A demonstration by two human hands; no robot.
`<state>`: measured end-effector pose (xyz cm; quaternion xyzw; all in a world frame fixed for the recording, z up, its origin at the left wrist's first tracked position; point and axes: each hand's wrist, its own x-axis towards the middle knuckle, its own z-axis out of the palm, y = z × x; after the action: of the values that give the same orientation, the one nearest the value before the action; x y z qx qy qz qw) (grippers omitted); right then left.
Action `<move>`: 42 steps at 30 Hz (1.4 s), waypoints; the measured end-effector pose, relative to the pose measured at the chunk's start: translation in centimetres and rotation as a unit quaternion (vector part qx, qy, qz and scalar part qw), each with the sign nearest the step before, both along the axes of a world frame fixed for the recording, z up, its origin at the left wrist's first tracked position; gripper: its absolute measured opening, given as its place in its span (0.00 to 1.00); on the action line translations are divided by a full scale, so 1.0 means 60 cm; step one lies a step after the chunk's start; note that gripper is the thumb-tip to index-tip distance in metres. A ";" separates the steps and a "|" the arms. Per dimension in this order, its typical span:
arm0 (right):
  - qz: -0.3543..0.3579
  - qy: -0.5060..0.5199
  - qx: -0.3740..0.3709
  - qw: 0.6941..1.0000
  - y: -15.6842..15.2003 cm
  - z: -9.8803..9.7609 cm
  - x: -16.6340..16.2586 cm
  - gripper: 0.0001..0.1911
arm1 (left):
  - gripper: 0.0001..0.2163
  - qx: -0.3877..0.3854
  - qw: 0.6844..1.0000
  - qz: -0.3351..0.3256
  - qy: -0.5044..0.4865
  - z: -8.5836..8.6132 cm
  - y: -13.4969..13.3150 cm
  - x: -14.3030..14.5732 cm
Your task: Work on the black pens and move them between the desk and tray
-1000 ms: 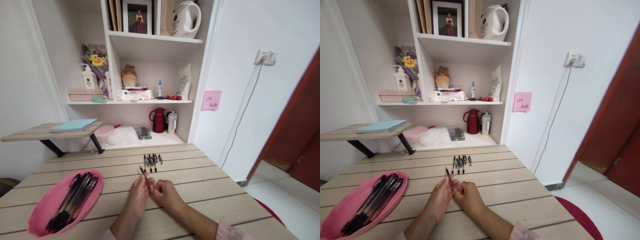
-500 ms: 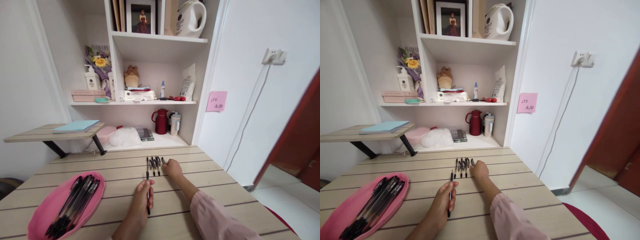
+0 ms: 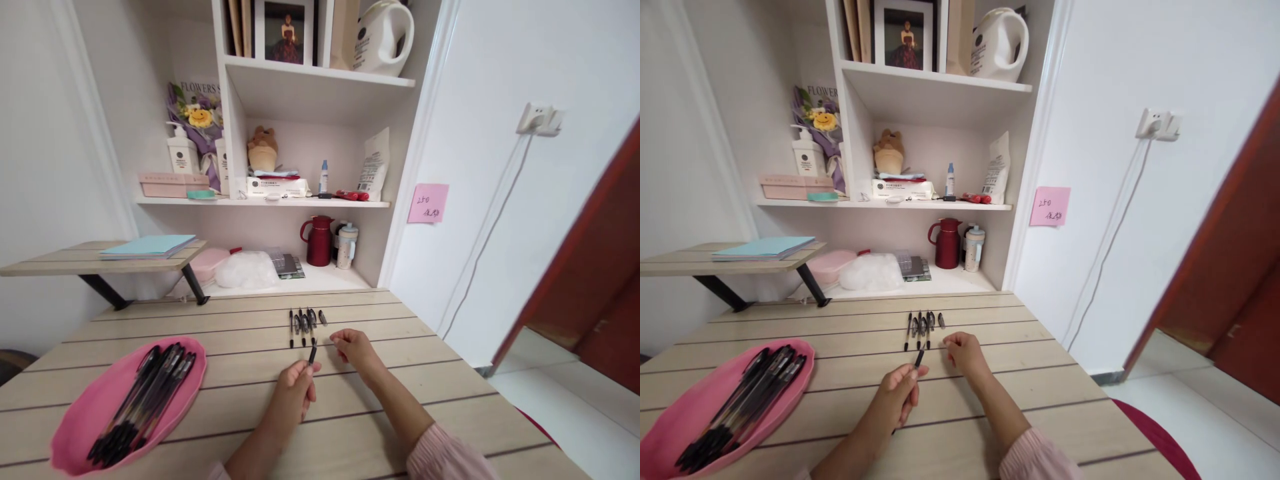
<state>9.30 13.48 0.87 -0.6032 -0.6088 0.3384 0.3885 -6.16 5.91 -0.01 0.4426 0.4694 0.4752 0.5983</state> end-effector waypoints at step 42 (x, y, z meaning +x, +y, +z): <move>0.074 0.337 0.002 0.939 -0.074 0.045 -0.041 0.19 | 0.12 0.054 0.997 0.017 0.044 -0.022 -0.007 0.013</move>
<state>6.85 9.05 3.59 -0.4063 -0.4861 0.5487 0.5455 -5.40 5.51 -1.30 0.4868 0.4766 0.4901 0.5437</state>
